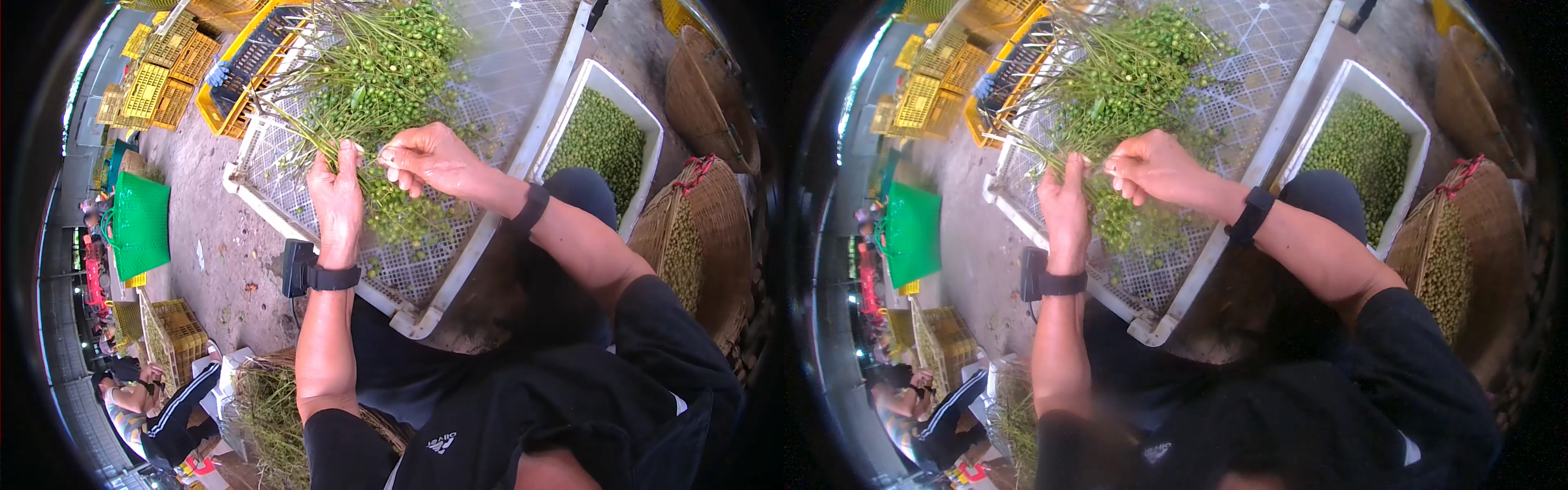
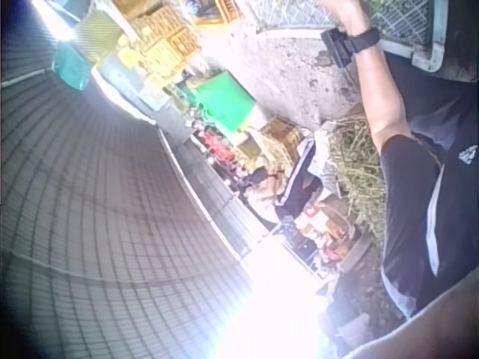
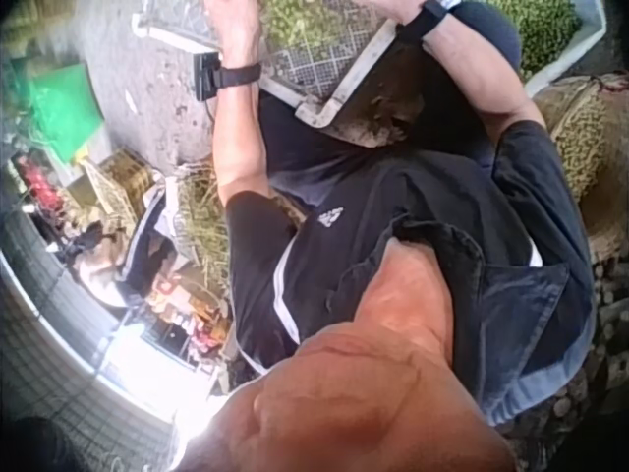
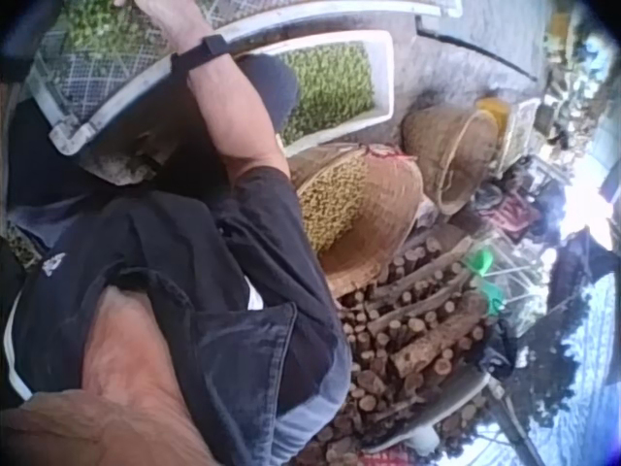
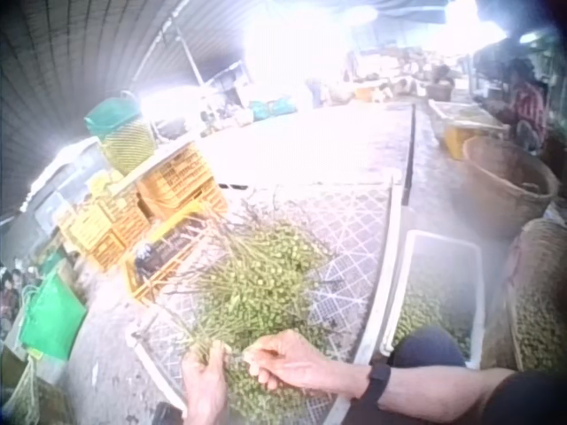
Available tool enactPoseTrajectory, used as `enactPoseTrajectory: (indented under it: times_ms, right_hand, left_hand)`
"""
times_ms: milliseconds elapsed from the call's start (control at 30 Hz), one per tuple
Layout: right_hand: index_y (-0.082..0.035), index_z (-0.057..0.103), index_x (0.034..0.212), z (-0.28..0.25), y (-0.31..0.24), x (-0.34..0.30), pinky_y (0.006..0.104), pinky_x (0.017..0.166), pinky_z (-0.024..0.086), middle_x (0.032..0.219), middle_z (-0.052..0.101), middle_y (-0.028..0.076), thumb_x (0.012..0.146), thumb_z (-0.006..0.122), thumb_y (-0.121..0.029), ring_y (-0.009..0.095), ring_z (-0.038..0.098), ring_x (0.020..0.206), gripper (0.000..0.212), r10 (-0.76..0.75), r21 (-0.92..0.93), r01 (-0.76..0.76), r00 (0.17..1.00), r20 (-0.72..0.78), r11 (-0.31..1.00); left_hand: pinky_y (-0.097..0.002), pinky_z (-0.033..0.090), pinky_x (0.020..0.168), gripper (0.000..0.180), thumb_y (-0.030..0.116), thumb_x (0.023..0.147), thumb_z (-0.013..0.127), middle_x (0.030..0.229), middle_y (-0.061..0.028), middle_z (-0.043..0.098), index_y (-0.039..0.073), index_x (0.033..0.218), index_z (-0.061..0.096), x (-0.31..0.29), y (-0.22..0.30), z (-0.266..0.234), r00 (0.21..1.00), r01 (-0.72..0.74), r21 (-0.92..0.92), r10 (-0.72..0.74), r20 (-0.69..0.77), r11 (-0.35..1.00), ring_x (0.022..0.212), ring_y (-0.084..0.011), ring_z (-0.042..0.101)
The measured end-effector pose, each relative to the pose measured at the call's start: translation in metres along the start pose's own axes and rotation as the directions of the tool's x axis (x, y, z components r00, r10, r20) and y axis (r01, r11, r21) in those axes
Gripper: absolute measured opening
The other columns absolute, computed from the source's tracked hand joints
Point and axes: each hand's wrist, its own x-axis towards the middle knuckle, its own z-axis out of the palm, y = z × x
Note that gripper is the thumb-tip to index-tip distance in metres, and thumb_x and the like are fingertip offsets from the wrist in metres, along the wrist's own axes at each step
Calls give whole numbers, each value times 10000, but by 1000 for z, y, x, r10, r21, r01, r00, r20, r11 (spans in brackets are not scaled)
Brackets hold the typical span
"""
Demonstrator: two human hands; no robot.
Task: Strip small green berries from branches into a collection crate.
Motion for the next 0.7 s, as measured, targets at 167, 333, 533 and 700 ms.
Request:
enactPoseTrajectory:
  times_ms: [167, 333, 533, 700]
  right_hand:
    - [51, 603, 957, 1, 0, 2, 228, 499, 476, 719, 613, 68, 925, 504, -127, 98, 581, 571, 207, -112, 66, 107, 991, 74, 992]
    - [50, 597, 989, 5, 4, 1, 232, 521, 482, 753, 614, 75, 917, 519, -120, 104, 583, 599, 201, -196, 174, 190, 980, 17, 966]
    - [34, 597, 1027, 6, 5, 2, 209, 518, 439, 764, 607, 64, 894, 554, -96, 81, 531, 563, 191, -230, 353, 214, 973, 2, 911]
    - [9, 595, 1052, 7, 3, -1, 200, 499, 400, 754, 585, 42, 903, 545, -118, 62, 504, 573, 202, -147, 566, 20, 973, 179, 824]
  left_hand:
    - [-232, 392, 637, 160, 164, 923, 529, 768, -7, 557, 19, 863, 563, 4, -5, -5, 1000, 14, -69, -15, -17, 997, 697, -78, 480]
    - [-229, 395, 636, 140, 153, 918, 533, 783, -8, 563, 19, 890, 559, 3, -5, -1, 999, 34, -61, -35, -19, 998, 700, -79, 486]
    - [-227, 394, 635, 135, 147, 917, 532, 779, -5, 561, 19, 893, 564, 0, -1, 2, 998, 64, -73, -63, 12, 995, 698, -76, 485]
    - [-229, 393, 638, 139, 154, 916, 535, 773, -3, 561, 25, 879, 570, 1, 1, -1, 998, 70, -89, -70, 0, 994, 697, -73, 484]
